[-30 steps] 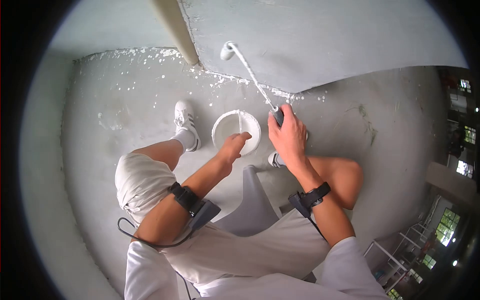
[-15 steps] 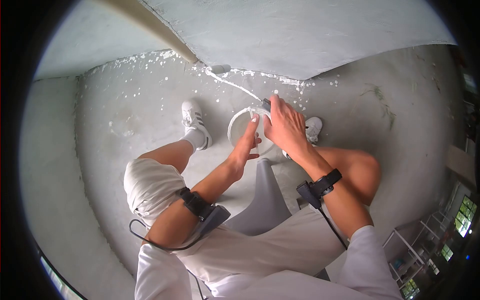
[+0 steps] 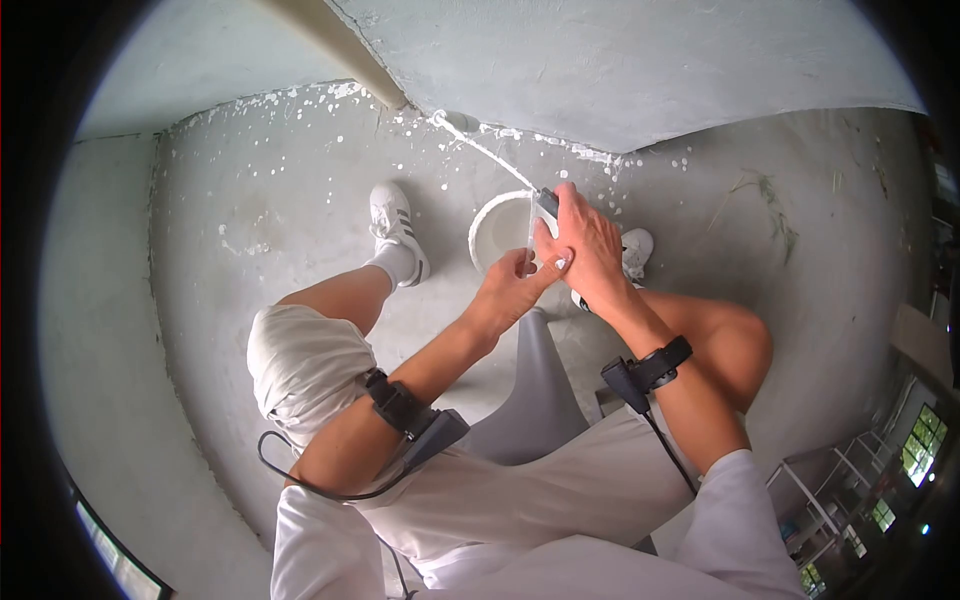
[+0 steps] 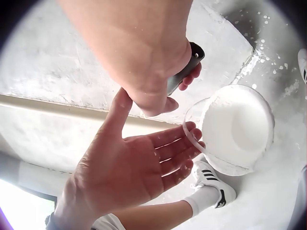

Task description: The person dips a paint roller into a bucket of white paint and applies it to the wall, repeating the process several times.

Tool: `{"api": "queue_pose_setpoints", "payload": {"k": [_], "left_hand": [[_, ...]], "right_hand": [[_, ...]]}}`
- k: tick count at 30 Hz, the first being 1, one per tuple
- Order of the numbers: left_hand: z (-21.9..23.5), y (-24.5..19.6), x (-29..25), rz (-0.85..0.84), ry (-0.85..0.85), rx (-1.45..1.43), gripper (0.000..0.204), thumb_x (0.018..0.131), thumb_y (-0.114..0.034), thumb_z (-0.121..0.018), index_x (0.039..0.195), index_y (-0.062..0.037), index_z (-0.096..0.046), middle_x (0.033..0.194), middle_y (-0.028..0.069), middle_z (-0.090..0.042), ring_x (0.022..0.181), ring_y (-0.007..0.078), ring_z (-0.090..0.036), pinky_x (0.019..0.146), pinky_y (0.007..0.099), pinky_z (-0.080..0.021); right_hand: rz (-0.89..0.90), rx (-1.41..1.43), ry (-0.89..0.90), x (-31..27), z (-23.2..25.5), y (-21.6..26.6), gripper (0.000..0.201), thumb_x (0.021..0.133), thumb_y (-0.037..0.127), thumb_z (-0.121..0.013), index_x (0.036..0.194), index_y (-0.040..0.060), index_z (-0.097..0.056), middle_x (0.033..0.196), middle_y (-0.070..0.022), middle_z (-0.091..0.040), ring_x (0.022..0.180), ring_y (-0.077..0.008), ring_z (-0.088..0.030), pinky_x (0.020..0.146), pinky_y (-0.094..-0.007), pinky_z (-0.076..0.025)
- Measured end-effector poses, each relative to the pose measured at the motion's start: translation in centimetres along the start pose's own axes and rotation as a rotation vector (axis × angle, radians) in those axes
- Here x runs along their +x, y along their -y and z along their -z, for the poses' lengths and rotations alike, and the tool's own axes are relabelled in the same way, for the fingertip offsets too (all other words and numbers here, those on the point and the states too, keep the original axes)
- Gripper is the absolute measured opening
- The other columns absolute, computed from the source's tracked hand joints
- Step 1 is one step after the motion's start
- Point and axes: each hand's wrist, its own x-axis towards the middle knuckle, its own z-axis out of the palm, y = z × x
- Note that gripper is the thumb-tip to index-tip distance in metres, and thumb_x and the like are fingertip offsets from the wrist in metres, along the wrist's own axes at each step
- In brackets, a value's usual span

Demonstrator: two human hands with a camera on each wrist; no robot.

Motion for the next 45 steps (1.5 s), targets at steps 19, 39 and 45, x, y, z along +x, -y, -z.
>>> {"api": "queue_pose_setpoints", "payload": {"k": [19, 39, 45], "left_hand": [[-1.1, -0.4, -0.1, -0.066, 0.041, 0.067, 0.106, 0.070, -0.073, -0.065, 0.126, 0.0154, -0.045, 0.126, 0.0270, -0.050, 0.121, 0.0322, -0.049, 0.102, 0.0388, -0.036], [-0.1, 0.3, 0.7, 0.006, -0.005, 0.006, 0.122, 0.065, -0.074, -0.069, 0.136, 0.0180, -0.030, 0.135, 0.0306, -0.040, 0.129, 0.0364, -0.041, 0.104, 0.0417, -0.036], [0.2, 1.1, 1.0, 0.021, -0.093, 0.088, 0.095, 0.078, -0.067, -0.063, 0.128, 0.0117, -0.046, 0.126, 0.0236, -0.053, 0.122, 0.0274, -0.047, 0.104, 0.0386, -0.034]], "right_hand": [[-0.083, 0.019, 0.023, -0.4, -0.9, 0.0, 0.032, 0.085, 0.026, -0.059, 0.102, 0.0010, -0.048, 0.090, -0.0194, -0.064, 0.081, -0.0397, -0.063, 0.071, -0.0477, -0.049], [-0.199, 0.161, 0.019, 0.0, 0.2, -0.5, 0.045, 0.081, 0.032, -0.063, 0.106, -0.0032, -0.050, 0.085, -0.0224, -0.065, 0.081, -0.0401, -0.064, 0.073, -0.0464, -0.050], [-0.199, 0.175, 0.025, -0.2, 0.3, -0.6, 0.046, 0.081, 0.034, -0.062, 0.106, -0.0031, -0.050, 0.084, -0.0218, -0.065, 0.081, -0.0399, -0.064, 0.072, -0.0460, -0.050]]}}
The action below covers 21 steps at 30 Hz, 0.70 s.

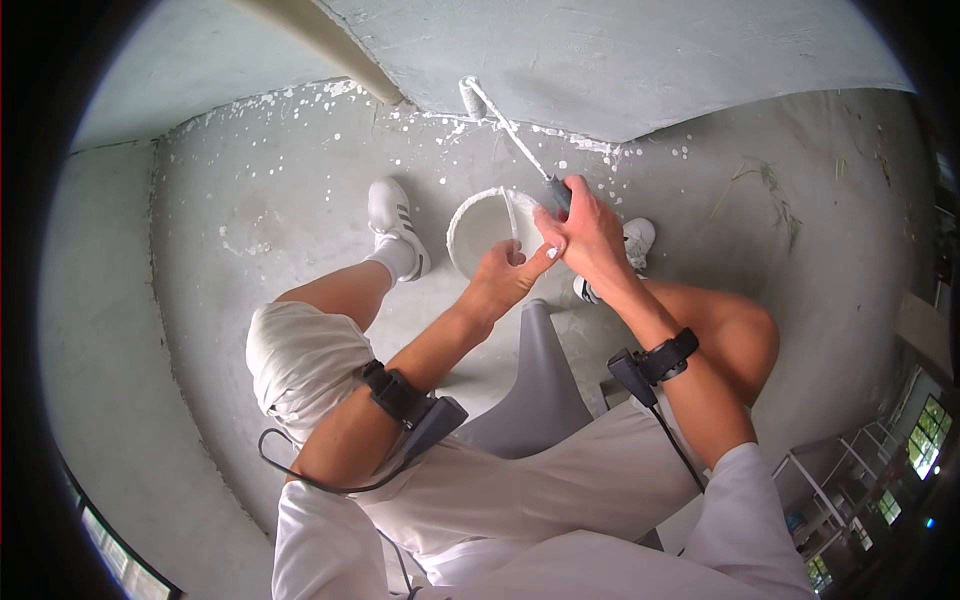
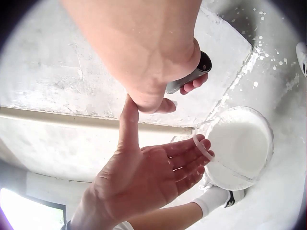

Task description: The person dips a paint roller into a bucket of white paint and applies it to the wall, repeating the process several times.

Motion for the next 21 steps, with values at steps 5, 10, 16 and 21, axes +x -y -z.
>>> {"api": "queue_pose_setpoints", "payload": {"k": [5, 10, 16, 21], "left_hand": [[0.2, -0.4, -0.3, -0.009, 0.024, -0.010, 0.098, 0.077, -0.069, -0.063, 0.130, 0.0111, -0.044, 0.129, 0.0243, -0.051, 0.125, 0.0293, -0.046, 0.105, 0.0392, -0.034], [0.1, -0.2, 0.0, -0.040, 0.089, -0.019, 0.103, 0.075, -0.072, -0.063, 0.133, 0.0101, -0.042, 0.132, 0.0236, -0.049, 0.126, 0.0299, -0.044, 0.106, 0.0389, -0.032], [-0.5, -1.0, -0.1, -0.057, 0.180, -0.065, 0.105, 0.073, -0.072, -0.065, 0.134, 0.0099, -0.042, 0.132, 0.0234, -0.049, 0.128, 0.0295, -0.043, 0.107, 0.0385, -0.031], [-1.0, -1.7, -0.4, -0.065, 0.190, -0.017, 0.108, 0.070, -0.072, -0.067, 0.135, 0.0107, -0.038, 0.132, 0.0234, -0.046, 0.129, 0.0303, -0.041, 0.107, 0.0396, -0.032]], "right_hand": [[0.009, 0.036, -0.004, 0.1, 0.1, 0.1, 0.045, 0.081, 0.034, -0.061, 0.104, -0.0030, -0.050, 0.080, -0.0212, -0.064, 0.078, -0.0400, -0.064, 0.071, -0.0464, -0.049], [-0.062, 0.052, 0.024, 0.3, -0.2, -0.1, 0.051, 0.080, 0.037, -0.064, 0.110, -0.0026, -0.052, 0.080, -0.0168, -0.064, 0.077, -0.0348, -0.063, 0.073, -0.0431, -0.048], [-0.104, 0.015, 0.007, 0.5, -0.8, 0.3, 0.043, 0.082, 0.035, -0.060, 0.103, -0.0018, -0.051, 0.079, -0.0185, -0.064, 0.077, -0.0380, -0.064, 0.071, -0.0454, -0.049], [-0.112, 0.159, 0.011, 0.9, -1.3, -0.1, 0.040, 0.082, 0.033, -0.060, 0.096, -0.0037, -0.052, 0.082, -0.0213, -0.065, 0.074, -0.0364, -0.066, 0.068, -0.0441, -0.051]]}}
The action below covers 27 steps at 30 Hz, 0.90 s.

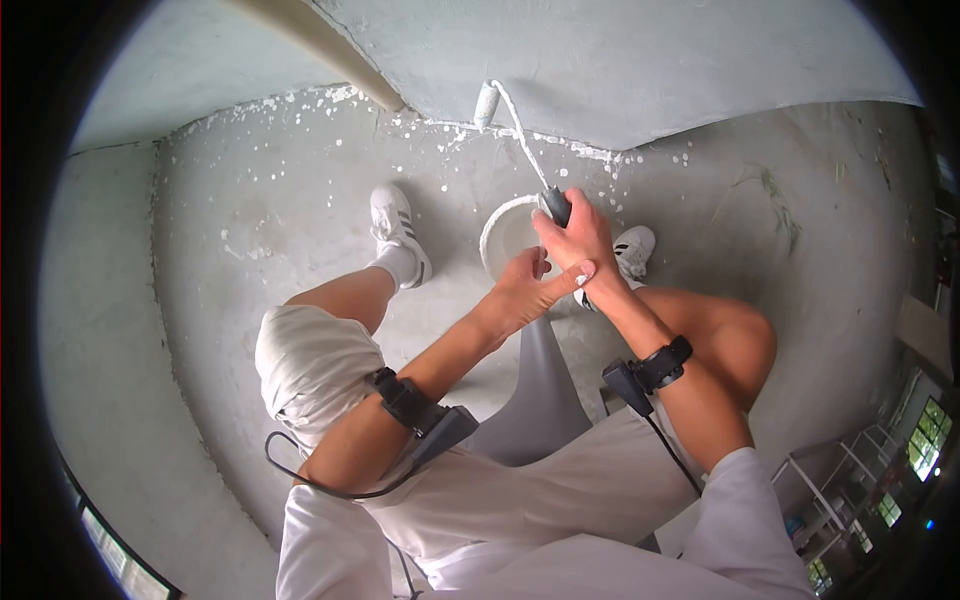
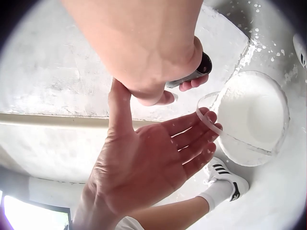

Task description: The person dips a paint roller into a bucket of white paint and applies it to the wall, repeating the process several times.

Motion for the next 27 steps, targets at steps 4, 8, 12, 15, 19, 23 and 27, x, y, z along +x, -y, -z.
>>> {"api": "queue_pose_setpoints", "payload": {"k": [4, 8, 12, 15, 19, 23, 27], "left_hand": [[0.4, 0.1, 0.3, -0.117, -0.024, 0.122, 0.116, 0.065, -0.074, -0.070, 0.132, 0.0141, -0.037, 0.129, 0.0251, -0.046, 0.127, 0.0334, -0.042, 0.104, 0.0410, -0.034], [-0.2, 1.8, 0.7, -0.162, -0.068, 0.212, 0.116, 0.063, -0.075, -0.069, 0.128, 0.0159, -0.040, 0.124, 0.0276, -0.048, 0.124, 0.0363, -0.045, 0.101, 0.0422, -0.038], [0.2, 0.9, 0.1, 0.038, -0.141, 0.249, 0.099, 0.077, -0.068, -0.063, 0.129, 0.0132, -0.041, 0.128, 0.0235, -0.047, 0.129, 0.0314, -0.042, 0.104, 0.0402, -0.035], [0.4, 0.9, 0.3, 0.138, -0.150, 0.144, 0.093, 0.081, -0.066, -0.058, 0.131, 0.0105, -0.042, 0.129, 0.0220, -0.048, 0.127, 0.0297, -0.042, 0.104, 0.0391, -0.035], [0.5, 0.0, -0.8, 0.229, -0.028, -0.031, 0.089, 0.083, -0.065, -0.051, 0.138, 0.0042, -0.039, 0.132, 0.0219, -0.045, 0.129, 0.0294, -0.038, 0.105, 0.0395, -0.032], [0.2, 0.8, -1.1, 0.217, -0.073, -0.215, 0.091, 0.083, -0.067, -0.047, 0.142, 0.0018, -0.034, 0.136, 0.0212, -0.041, 0.132, 0.0309, -0.034, 0.106, 0.0418, -0.030], [-0.1, 1.0, -1.5, 0.216, -0.136, -0.264, 0.078, 0.084, -0.063, -0.046, 0.127, 0.0031, -0.046, 0.117, 0.0146, -0.049, 0.113, 0.0258, -0.043, 0.096, 0.0369, -0.034]], "right_hand": [[-0.262, 0.451, 0.190, 0.2, -0.1, -0.6, 0.028, 0.084, 0.027, -0.059, 0.086, -0.0003, -0.055, 0.073, -0.0102, -0.060, 0.060, -0.0209, -0.060, 0.057, -0.0355, -0.049], [-0.545, 0.935, 0.350, 0.5, 1.2, 0.1, 0.017, 0.089, 0.021, -0.056, 0.082, 0.0053, -0.054, 0.066, -0.0010, -0.051, 0.051, -0.0102, -0.047, 0.047, -0.0277, -0.041], [-0.660, 1.241, 0.330, 1.6, 1.7, -1.1, 0.015, 0.091, 0.018, -0.056, 0.085, 0.0044, -0.053, 0.071, -0.0015, -0.053, 0.055, -0.0098, -0.048, 0.050, -0.0256, -0.042], [-0.716, 1.320, 0.256, 2.4, 1.8, -2.0, 0.015, 0.092, 0.017, -0.055, 0.090, 0.0025, -0.052, 0.074, -0.0014, -0.054, 0.056, -0.0083, -0.048, 0.052, -0.0221, -0.043], [-0.880, 1.480, 0.281, 3.0, 2.1, -4.1, 0.020, 0.094, 0.019, -0.054, 0.094, 0.0000, -0.050, 0.077, -0.0025, -0.055, 0.056, -0.0087, -0.049, 0.052, -0.0218, -0.044], [-0.964, 1.514, 0.274, 3.0, 1.6, -4.3, 0.024, 0.096, 0.021, -0.053, 0.098, -0.0020, -0.048, 0.078, -0.0035, -0.055, 0.056, -0.0085, -0.048, 0.050, -0.0217, -0.043], [-0.882, 1.526, 0.316, 4.0, 0.6, -6.7, 0.022, 0.096, 0.020, -0.051, 0.099, -0.0017, -0.046, 0.074, -0.0049, -0.053, 0.054, -0.0088, -0.047, 0.048, -0.0223, -0.041]]}}
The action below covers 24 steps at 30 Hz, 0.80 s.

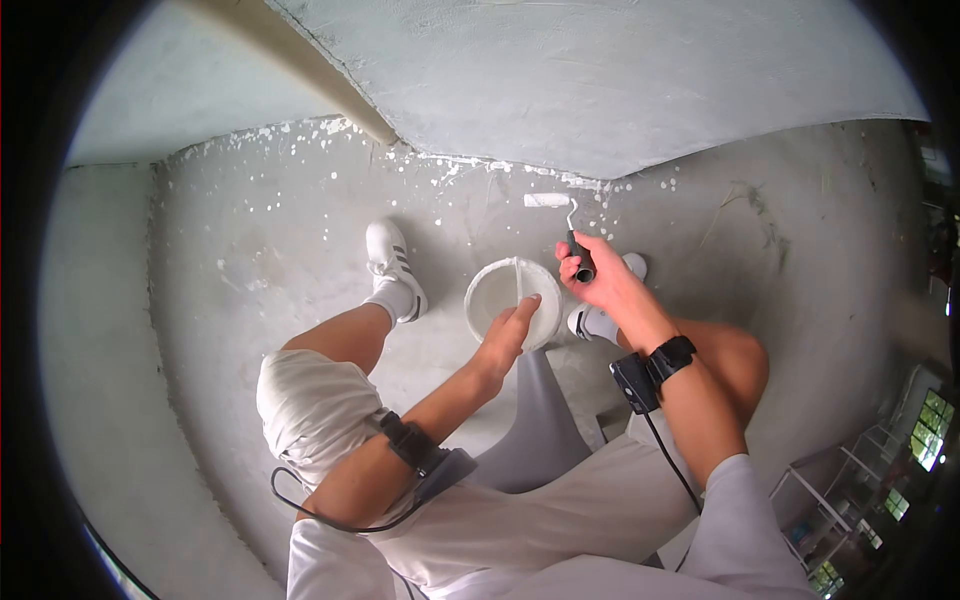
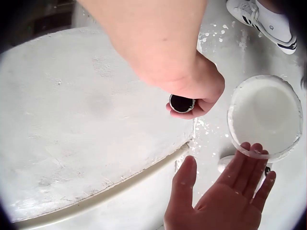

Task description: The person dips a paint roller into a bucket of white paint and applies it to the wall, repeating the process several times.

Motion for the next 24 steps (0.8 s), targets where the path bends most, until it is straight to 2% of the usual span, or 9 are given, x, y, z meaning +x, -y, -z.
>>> {"api": "queue_pose_setpoints", "payload": {"k": [1, 4, 7, 10, 13, 18, 22, 24], "left_hand": [[0.0, 0.0, -0.3, -0.010, -0.035, -0.012, 0.073, 0.085, -0.061, -0.046, 0.119, 0.0038, -0.053, 0.107, 0.0112, -0.054, 0.103, 0.0229, -0.048, 0.092, 0.0339, -0.036], [0.4, 0.1, -0.3, 0.030, -0.105, 0.029, 0.075, 0.086, -0.060, -0.045, 0.121, 0.0054, -0.053, 0.110, 0.0129, -0.056, 0.109, 0.0242, -0.048, 0.095, 0.0353, -0.035], [1.3, -0.2, -0.2, 0.058, 0.033, 0.026, 0.086, 0.084, -0.063, -0.045, 0.141, 0.0004, -0.036, 0.137, 0.0196, -0.042, 0.128, 0.0296, -0.037, 0.105, 0.0388, -0.030], [1.2, 0.1, 0.6, 0.040, -0.006, 0.055, 0.078, 0.088, -0.059, -0.043, 0.138, 0.0006, -0.041, 0.131, 0.0175, -0.047, 0.122, 0.0286, -0.042, 0.102, 0.0370, -0.031], [0.8, -0.1, 0.0, -0.072, -0.149, 0.124, 0.068, 0.087, -0.055, -0.043, 0.120, 0.0030, -0.052, 0.118, 0.0245, -0.054, 0.107, 0.0416, -0.051, 0.096, 0.0455, -0.038], [1.9, -1.1, -0.7, -0.179, -0.054, 0.194, 0.069, 0.088, -0.055, -0.042, 0.126, 0.0020, -0.048, 0.120, 0.0250, -0.051, 0.108, 0.0440, -0.048, 0.097, 0.0475, -0.038], [1.4, -1.3, -0.4, -0.042, -0.137, 0.088, 0.072, 0.085, -0.056, -0.044, 0.125, 0.0035, -0.049, 0.120, 0.0266, -0.051, 0.109, 0.0454, -0.047, 0.098, 0.0479, -0.037], [1.3, -1.1, -0.6, -0.070, -0.125, 0.080, 0.073, 0.085, -0.057, -0.044, 0.124, 0.0044, -0.050, 0.121, 0.0270, -0.051, 0.111, 0.0444, -0.046, 0.099, 0.0471, -0.036]], "right_hand": [[-0.043, 0.036, -0.014, 0.6, 0.8, 0.5, 0.023, 0.096, 0.020, -0.050, 0.100, -0.0023, -0.047, 0.073, -0.0041, -0.053, 0.053, -0.0084, -0.046, 0.048, -0.0222, -0.040], [-0.146, 0.119, -0.047, 1.4, 1.0, 2.0, 0.031, 0.098, 0.025, -0.046, 0.103, -0.0053, -0.047, 0.067, 0.0010, -0.050, 0.049, -0.0062, -0.043, 0.046, -0.0213, -0.036], [-0.136, 0.123, -0.068, 2.7, -0.2, 3.2, 0.034, 0.099, 0.028, -0.043, 0.104, -0.0052, -0.047, 0.065, 0.0028, -0.049, 0.048, -0.0053, -0.044, 0.046, -0.0212, -0.034], [-0.077, 0.074, -0.088, 5.6, -1.3, 4.4, 0.033, 0.099, 0.028, -0.041, 0.103, -0.0039, -0.048, 0.064, 0.0033, -0.049, 0.048, -0.0045, -0.044, 0.046, -0.0216, -0.032], [-0.024, 0.026, -0.105, 8.5, -1.6, 5.0, 0.033, 0.099, 0.028, -0.043, 0.104, -0.0039, -0.048, 0.063, 0.0036, -0.049, 0.047, -0.0046, -0.043, 0.046, -0.0217, -0.032], [0.047, 0.000, -0.116, 10.3, -2.0, 5.0, 0.031, 0.098, 0.027, -0.044, 0.106, -0.0036, -0.047, 0.061, 0.0041, -0.046, 0.046, -0.0050, -0.039, 0.046, -0.0225, -0.029], [0.054, 0.016, -0.103, 8.9, -2.5, 5.1, 0.031, 0.098, 0.026, -0.044, 0.107, -0.0032, -0.046, 0.060, 0.0050, -0.044, 0.045, -0.0048, -0.037, 0.045, -0.0226, -0.027], [0.057, -0.010, -0.085, 7.4, -3.2, 5.3, 0.031, 0.098, 0.026, -0.044, 0.108, -0.0034, -0.045, 0.059, 0.0054, -0.044, 0.045, -0.0046, -0.037, 0.045, -0.0222, -0.026]]}}
